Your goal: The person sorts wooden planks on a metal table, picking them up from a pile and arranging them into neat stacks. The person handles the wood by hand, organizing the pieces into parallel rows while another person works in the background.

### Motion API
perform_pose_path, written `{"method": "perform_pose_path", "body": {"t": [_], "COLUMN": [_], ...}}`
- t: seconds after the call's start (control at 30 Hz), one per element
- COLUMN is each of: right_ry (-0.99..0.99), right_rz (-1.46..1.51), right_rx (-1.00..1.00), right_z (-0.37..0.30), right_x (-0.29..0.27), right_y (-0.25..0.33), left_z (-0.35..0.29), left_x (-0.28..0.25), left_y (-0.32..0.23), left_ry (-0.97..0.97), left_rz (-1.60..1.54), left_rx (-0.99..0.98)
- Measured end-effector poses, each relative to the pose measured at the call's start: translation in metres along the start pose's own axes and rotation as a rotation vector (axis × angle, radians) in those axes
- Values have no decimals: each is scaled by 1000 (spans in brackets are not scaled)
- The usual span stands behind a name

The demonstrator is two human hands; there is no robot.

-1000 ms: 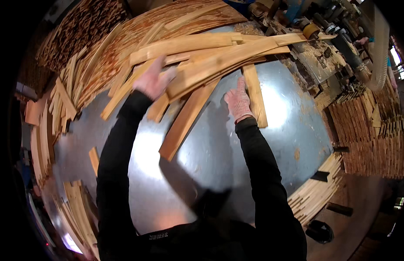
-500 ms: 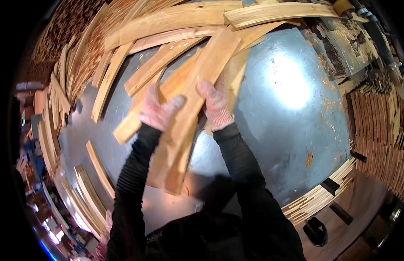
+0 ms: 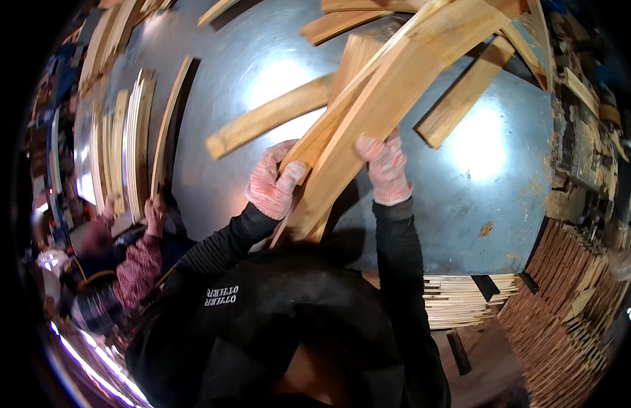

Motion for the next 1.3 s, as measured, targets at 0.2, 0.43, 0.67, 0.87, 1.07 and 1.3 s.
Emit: {"method": "perform_pose_path", "body": {"t": [0.2, 0.43, 0.67, 0.87, 1.07, 1.3], "right_ry": [-211, -378, -231, -319, -250, -136], "right_rz": [-373, -745, -937, -1287, -741, -707], "right_rx": [89, 148, 258, 243, 170, -21], "right_z": [-9, -48, -100, -114, -99, -99], "right_x": [50, 83, 92, 139, 123, 185], "right_y": [-34, -61, -98, -108, -106, -120], "left_z": [-68, -106, -162, -173, -173, -147], "left_x": [-46, -125, -201, -200, -206, -208], "left_y": [95, 79, 88, 178, 176, 153], "left_ry": [-75, 206, -210, -292, -49, 157], "left_rz": [220, 153, -640, -668, -1000, -1420], "left_rx": [-200, -48, -386, -462, -420, -479]}}
Point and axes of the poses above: each hand's wrist, its own z-axis towards the middle knuckle, its own x-axis out of the palm, y = z × x, the point moved 2 cm from there along z, towards the middle knuckle, and after that the axes turned 4 degrees about x, right-handed, at the moved point
